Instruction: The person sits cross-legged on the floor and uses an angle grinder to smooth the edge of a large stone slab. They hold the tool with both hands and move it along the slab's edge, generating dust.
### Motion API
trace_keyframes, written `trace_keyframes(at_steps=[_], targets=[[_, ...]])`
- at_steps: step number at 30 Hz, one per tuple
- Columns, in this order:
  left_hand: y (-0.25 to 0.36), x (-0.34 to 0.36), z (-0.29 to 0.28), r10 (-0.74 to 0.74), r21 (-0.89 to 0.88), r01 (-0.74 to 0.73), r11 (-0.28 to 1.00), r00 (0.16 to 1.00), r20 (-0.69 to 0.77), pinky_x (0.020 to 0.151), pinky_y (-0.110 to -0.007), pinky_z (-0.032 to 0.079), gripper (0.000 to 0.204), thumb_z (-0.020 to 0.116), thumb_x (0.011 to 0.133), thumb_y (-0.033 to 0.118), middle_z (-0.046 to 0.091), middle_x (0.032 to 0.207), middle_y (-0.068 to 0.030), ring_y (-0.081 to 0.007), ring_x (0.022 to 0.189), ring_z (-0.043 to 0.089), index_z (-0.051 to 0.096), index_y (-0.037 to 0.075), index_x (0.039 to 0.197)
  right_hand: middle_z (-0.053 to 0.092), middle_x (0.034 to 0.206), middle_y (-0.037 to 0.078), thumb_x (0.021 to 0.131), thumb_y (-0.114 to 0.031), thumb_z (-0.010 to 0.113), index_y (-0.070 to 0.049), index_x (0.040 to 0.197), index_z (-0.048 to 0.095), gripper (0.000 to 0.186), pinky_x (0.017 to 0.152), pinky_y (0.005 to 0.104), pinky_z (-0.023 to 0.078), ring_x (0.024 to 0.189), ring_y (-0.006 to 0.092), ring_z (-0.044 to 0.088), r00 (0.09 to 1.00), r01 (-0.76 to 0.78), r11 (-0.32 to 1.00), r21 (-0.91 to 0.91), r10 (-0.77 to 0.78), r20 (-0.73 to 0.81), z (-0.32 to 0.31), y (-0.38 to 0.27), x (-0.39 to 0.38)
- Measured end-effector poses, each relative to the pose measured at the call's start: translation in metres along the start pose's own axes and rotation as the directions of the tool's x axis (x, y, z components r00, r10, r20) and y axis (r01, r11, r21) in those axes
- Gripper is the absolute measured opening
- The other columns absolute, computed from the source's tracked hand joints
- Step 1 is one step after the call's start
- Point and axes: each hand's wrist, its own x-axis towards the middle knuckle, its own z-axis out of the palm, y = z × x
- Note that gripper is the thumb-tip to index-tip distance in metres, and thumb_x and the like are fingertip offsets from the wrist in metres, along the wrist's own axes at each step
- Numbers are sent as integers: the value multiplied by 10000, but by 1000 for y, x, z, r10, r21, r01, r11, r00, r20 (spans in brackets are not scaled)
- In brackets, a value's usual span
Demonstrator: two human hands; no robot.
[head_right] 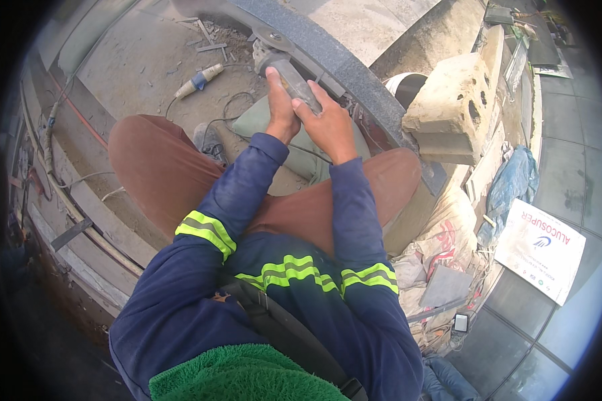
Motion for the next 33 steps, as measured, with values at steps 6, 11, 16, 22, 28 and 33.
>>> trace_keyframes(at_steps=[6,11,16,22,28,33], targets=[[0,3,-3,41,31,-41,999,999,0,1089,-418,561,810,338,1198,655,676,1448,-165,-280,1273,695,555,-50,1532,814,1247,264,974,-539,771,-128,1586,670,745,933,447,609,965,360,802,998,54,998,10,-54,-33,5,3,0],[1,8,-7,32,52,-31,998,999,-18,1092,-412,554,814,345,1195,661,676,1445,-164,-279,1276,693,555,-49,1533,726,731,107,993,-528,797,-122,1619,645,762,687,336,561,589,167,692,991,122,992,4,-122,-62,11,12,8],[3,13,-8,28,39,-29,999,999,18,1091,-414,555,817,349,1191,668,682,1432,-169,-279,1273,695,560,-47,1527,721,726,105,993,-539,793,-113,1622,640,775,692,341,559,591,172,690,983,160,987,3,-159,-87,14,10,13],[5,28,-15,44,26,-44,999,999,13,1089,-426,558,808,347,1192,663,687,1429,-170,-286,1274,697,566,-40,1525,819,1159,276,963,-571,765,-91,1580,665,789,926,466,609,977,383,797,998,62,998,2,-61,-24,16,-2,19],[17,43,-18,32,75,-34,997,999,17,1082,-451,575,741,334,1195,668,684,1388,-124,-284,1252,700,563,40,1516,820,1137,288,953,-585,762,-97,1585,663,805,959,475,610,1023,410,808,999,52,999,-10,-52,-14,22,-10,34],[18,44,-12,32,56,-31,998,999,-13,1089,-430,564,773,349,1197,652,688,1427,-149,-278,1270,700,568,-10,1530,825,1114,283,956,-584,755,-102,1588,662,800,975,477,615,1045,415,813,998,57,997,-55,-58,-17,24,-7,42]])
